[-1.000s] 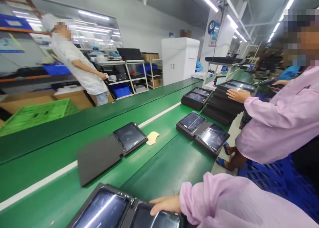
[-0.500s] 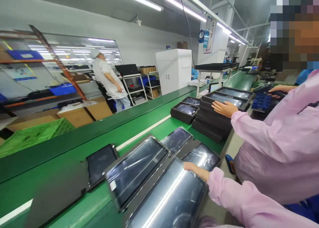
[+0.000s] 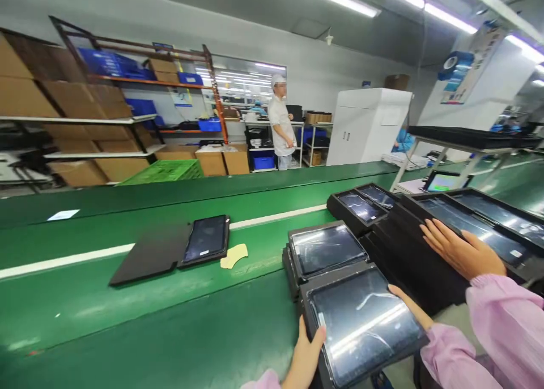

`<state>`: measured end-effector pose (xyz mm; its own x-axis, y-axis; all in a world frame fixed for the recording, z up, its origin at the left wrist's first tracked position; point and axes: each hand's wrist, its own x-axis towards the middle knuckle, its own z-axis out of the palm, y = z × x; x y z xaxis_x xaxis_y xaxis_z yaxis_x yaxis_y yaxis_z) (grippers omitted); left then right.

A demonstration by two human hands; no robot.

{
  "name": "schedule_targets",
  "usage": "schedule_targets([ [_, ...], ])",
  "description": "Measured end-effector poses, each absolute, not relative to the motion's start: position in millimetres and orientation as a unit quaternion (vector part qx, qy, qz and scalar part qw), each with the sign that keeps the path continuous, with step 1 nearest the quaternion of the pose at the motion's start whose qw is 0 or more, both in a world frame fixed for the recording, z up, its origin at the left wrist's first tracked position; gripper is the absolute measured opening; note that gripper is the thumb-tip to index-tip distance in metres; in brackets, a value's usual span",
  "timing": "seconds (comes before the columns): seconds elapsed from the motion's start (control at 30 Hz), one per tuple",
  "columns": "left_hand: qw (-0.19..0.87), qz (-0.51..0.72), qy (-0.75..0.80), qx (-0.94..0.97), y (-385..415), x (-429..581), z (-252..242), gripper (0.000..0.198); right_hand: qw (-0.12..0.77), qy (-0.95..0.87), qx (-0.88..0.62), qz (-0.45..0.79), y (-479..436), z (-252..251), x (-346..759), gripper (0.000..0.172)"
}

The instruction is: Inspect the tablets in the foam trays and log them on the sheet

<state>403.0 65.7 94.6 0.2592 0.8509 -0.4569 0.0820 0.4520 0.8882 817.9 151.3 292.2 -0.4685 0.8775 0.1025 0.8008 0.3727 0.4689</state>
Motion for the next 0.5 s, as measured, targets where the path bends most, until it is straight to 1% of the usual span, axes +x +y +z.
schedule_targets([
  [0.03, 0.660, 0.282, 0.541, 0.439, 66.9, 403.9, 95.2, 0.106, 0.216, 0.799, 0.465, 0.312, 151.8, 286.9, 822.1, 0.076],
  [0.1, 0.649, 0.255, 0.560, 0.447, 68.0, 402.9, 97.4, 0.100, 0.473, 0.669, 0.374, 0.433, 150.7, 280.8, 822.4, 0.059],
  [0.13, 0.646, 0.245, 0.565, 0.451, 68.3, 402.0, 98.9, 0.096, 0.568, 0.592, 0.325, 0.469, 150.0, 280.5, 820.1, 0.057],
  [0.17, 0.646, 0.240, 0.565, 0.455, 68.7, 401.5, 100.4, 0.092, 0.630, 0.535, 0.277, 0.490, 149.6, 281.7, 817.1, 0.061],
  [0.23, 0.648, 0.242, 0.561, 0.455, 69.7, 402.5, 101.3, 0.090, 0.670, 0.505, 0.180, 0.513, 149.7, 286.7, 811.9, 0.065],
  [0.27, 0.648, 0.241, 0.565, 0.450, 70.1, 403.7, 99.6, 0.094, 0.679, 0.500, 0.116, 0.525, 150.1, 289.6, 810.3, 0.063],
  [0.3, 0.647, 0.237, 0.572, 0.444, 70.0, 405.0, 96.2, 0.100, 0.696, 0.468, 0.027, 0.544, 150.6, 292.2, 809.2, 0.058],
  [0.37, 0.645, 0.232, 0.584, 0.435, 69.0, 406.1, 85.3, 0.110, 0.734, 0.304, -0.215, 0.567, 152.5, 295.1, 807.7, 0.046],
  [0.4, 0.647, 0.232, 0.590, 0.424, 68.2, 405.2, 78.9, 0.110, 0.753, 0.204, -0.325, 0.534, 154.2, 295.1, 806.5, 0.041],
  [0.43, 0.651, 0.232, 0.598, 0.406, 67.7, 403.3, 72.9, 0.107, 0.779, 0.131, -0.403, 0.462, 157.0, 293.9, 804.5, 0.036],
  [0.47, 0.655, 0.236, 0.605, 0.387, 67.9, 400.6, 68.1, 0.098, 0.815, 0.099, -0.445, 0.357, 161.0, 291.5, 801.6, 0.033],
  [0.5, 0.657, 0.242, 0.612, 0.367, 68.8, 397.5, 64.9, 0.084, 0.855, 0.103, -0.451, 0.237, 166.3, 288.0, 797.7, 0.031],
])
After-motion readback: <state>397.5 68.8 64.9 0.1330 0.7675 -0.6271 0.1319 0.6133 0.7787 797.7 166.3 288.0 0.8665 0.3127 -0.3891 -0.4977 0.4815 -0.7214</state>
